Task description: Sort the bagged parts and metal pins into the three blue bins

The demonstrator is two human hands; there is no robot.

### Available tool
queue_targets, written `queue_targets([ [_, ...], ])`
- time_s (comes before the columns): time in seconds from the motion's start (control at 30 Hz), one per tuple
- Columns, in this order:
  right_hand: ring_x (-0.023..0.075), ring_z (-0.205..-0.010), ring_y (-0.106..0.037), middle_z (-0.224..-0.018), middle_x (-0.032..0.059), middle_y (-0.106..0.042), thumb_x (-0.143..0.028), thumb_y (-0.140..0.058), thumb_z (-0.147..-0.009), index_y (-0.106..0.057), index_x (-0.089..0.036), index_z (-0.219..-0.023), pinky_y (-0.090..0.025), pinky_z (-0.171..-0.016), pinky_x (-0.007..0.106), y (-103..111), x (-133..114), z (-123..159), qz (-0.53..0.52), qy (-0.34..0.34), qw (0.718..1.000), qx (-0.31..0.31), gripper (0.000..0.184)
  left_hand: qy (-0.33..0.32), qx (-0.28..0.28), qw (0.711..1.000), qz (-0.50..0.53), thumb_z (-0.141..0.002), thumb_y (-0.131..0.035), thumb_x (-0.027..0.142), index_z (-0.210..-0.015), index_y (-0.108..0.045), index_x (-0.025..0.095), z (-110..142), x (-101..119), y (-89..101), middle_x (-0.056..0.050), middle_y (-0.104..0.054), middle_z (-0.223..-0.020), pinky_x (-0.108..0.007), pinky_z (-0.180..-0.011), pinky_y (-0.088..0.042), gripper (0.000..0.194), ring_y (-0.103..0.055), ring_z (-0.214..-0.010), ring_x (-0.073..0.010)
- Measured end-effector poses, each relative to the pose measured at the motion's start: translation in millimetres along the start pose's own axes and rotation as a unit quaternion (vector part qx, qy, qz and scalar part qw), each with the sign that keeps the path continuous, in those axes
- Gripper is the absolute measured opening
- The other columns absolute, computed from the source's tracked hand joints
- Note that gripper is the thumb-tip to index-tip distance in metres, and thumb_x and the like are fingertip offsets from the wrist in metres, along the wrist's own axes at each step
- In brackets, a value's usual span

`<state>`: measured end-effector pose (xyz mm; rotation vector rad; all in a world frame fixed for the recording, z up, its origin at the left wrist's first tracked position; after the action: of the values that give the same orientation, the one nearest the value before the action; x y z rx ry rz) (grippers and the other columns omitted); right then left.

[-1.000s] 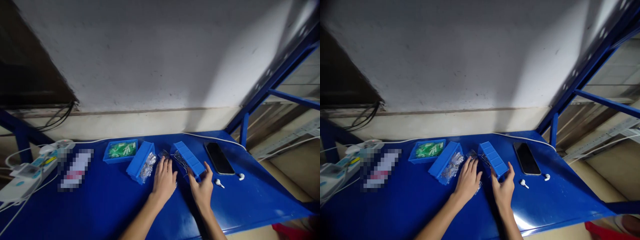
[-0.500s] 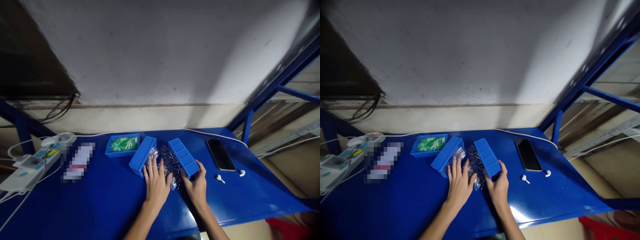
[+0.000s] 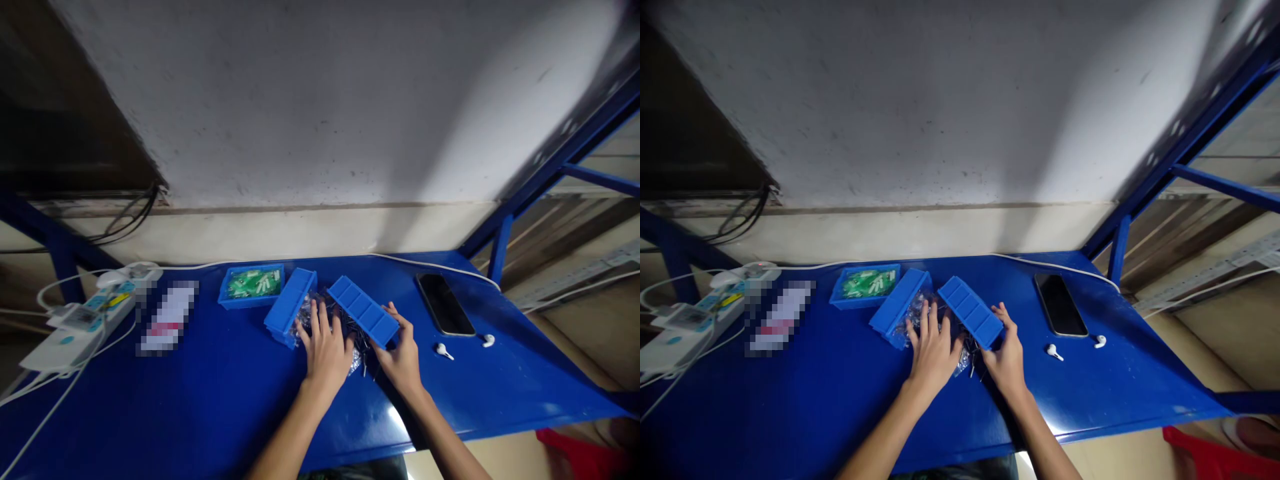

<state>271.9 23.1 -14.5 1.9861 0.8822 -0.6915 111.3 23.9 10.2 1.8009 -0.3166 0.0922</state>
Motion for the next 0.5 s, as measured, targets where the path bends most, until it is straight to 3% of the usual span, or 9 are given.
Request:
queue_targets([
  [0.17,0.0267,-0.105,-0.059,-0.122,0.0182,-0.055,-0.033,-0.068,-0.069,-0.042,-0.016,-0.117,-0.049,-0.085,0.041,12.2,15.7,-19.5,-0.019,-0.063,0.994,0.082,0.056,-0.052,-0.014,0.998,0.045,-0.089,-0.041,0.039,-0.129,-0.045,0.010,-21.1,23.2,5.6,-0.018,-0.034,-0.143,-0.052,-0.105,-0.030,0.050,-0.022,-0.135,-0.0306],
  [0.27,0.0231,-0.089,-0.063,-0.103,0.0129,-0.064,-0.037,-0.071,-0.066,-0.047,-0.015,-0.112,-0.050,-0.077,0.036,18.4,22.8,-41.6,-0.044,-0.094,0.987,0.123,0.056,-0.092,-0.015,0.994,0.057,-0.090,-0.035,0.045,-0.135,-0.037,0.010,-40.8,33.2,-4.6,-0.016,-0.030,-0.146,-0.050,-0.108,-0.026,0.057,-0.016,-0.137,-0.0294],
  [0.33,0.0217,-0.086,-0.062,-0.098,0.0106,-0.064,-0.042,-0.068,-0.068,-0.050,-0.014,-0.112,-0.049,-0.077,0.035,23.1,30.8,-61.7,-0.072,-0.121,0.978,0.152,0.055,-0.094,-0.044,0.993,0.058,-0.090,-0.033,0.049,-0.136,-0.037,0.014,-50.4,34.7,-18.3,-0.015,-0.029,-0.146,-0.052,-0.108,-0.024,0.059,-0.017,-0.137,-0.0308],
  [0.5,0.0183,-0.079,-0.059,-0.088,0.0056,-0.062,-0.050,-0.069,-0.062,-0.056,-0.016,-0.102,-0.048,-0.072,0.031,36.1,66.5,-118.2,-0.082,-0.245,0.938,0.231,0.055,-0.108,-0.098,0.988,0.048,-0.090,-0.032,0.050,-0.131,-0.045,0.017,-49.1,33.1,-39.1,-0.015,-0.036,-0.143,-0.052,-0.109,-0.019,0.054,-0.024,-0.135,-0.0301],
])
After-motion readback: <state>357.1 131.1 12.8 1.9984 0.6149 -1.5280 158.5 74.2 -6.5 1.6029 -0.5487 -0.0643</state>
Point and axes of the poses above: each hand's wrist, its own z-axis away from the middle knuckle, its own y-axis out of the back of the hand, x = y × z, the point moved 4 cm from there along -z, towards the middle knuckle
